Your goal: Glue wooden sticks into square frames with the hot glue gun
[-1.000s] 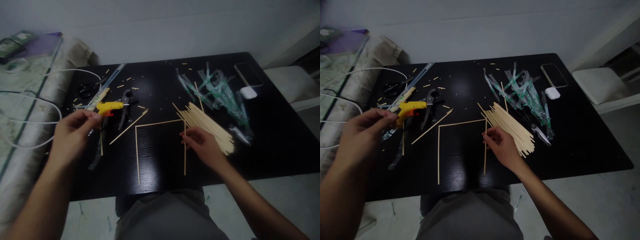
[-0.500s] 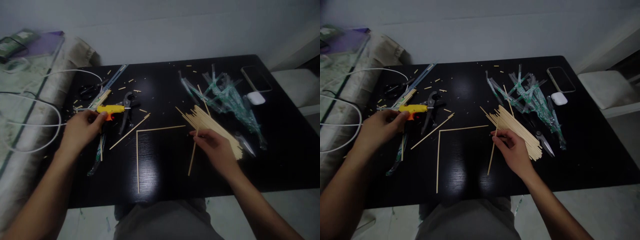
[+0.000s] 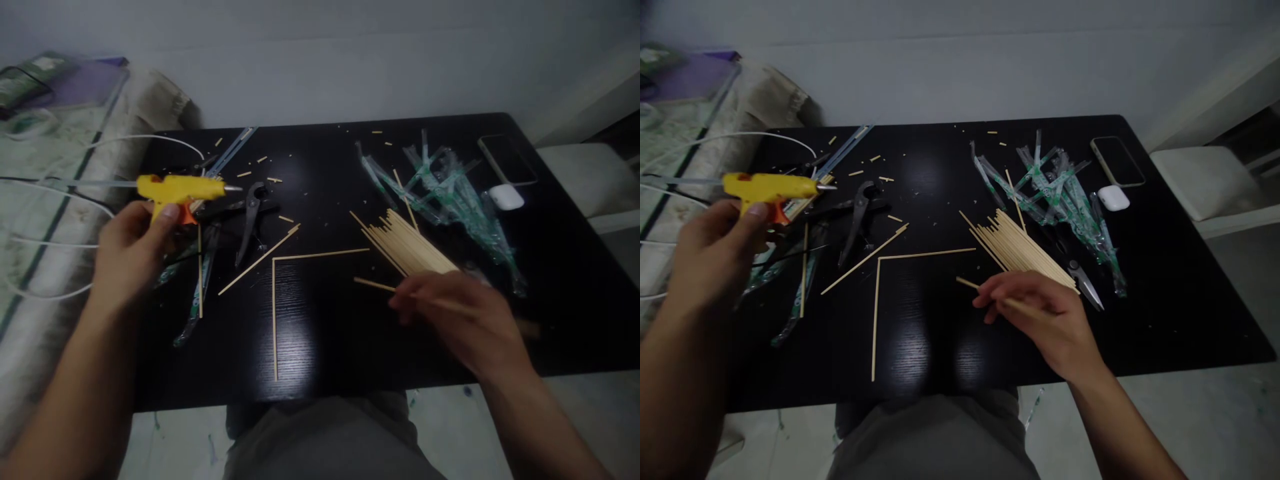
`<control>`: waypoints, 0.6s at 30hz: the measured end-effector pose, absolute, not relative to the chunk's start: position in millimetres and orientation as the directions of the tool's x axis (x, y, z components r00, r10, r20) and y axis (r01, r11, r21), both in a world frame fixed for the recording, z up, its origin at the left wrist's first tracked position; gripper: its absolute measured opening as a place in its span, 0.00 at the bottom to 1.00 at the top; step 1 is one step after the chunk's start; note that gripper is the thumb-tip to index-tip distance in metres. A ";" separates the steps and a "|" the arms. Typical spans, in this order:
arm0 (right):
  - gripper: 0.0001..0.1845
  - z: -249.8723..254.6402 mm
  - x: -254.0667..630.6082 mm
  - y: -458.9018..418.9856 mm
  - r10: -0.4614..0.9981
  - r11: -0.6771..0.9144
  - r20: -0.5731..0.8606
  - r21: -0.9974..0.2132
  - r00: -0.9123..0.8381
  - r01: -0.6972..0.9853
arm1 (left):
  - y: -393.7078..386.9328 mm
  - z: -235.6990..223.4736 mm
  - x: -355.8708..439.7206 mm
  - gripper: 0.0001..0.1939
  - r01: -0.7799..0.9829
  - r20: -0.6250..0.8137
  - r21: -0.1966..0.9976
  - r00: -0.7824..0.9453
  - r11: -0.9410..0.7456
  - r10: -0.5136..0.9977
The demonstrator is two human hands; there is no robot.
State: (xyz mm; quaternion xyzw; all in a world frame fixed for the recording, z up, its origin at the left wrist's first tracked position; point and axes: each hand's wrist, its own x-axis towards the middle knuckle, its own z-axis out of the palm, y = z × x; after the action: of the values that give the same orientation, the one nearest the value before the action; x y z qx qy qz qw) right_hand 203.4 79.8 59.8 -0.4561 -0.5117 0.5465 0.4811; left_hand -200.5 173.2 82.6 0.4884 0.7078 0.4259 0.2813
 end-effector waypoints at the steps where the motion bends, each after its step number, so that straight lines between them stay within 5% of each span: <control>1: 0.05 61.1 203.5 78.2 0.985 -0.004 -0.001 -1.000 -0.171 -0.017 | 171.2 85.4 -198.2 0.12 0.326 -0.006 0.936 -0.357 0.131 0.934; 5: 0.08 57.9 195.1 74.5 0.978 0.038 0.014 -0.993 -0.209 0.111 | 165.0 91.0 -187.0 0.08 0.074 -0.165 0.981 -0.167 0.179 0.972; 10: 0.04 41.3 180.0 69.8 0.979 0.163 0.100 -0.911 -0.179 0.379 | 157.7 79.5 -172.5 0.14 0.146 -0.237 0.963 0.064 0.226 0.969; 18: 0.09 22.4 178.1 60.4 0.946 0.295 0.171 -0.804 -0.275 0.516 | 150.3 56.5 -158.1 0.18 0.108 -0.223 0.971 0.072 0.214 0.972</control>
State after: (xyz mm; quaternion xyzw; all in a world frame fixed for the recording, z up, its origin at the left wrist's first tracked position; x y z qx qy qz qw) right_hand 178.1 60.4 22.4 -0.4998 -0.7312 0.3205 0.3357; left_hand -158.1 150.3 56.5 0.4867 0.5549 0.3950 0.5471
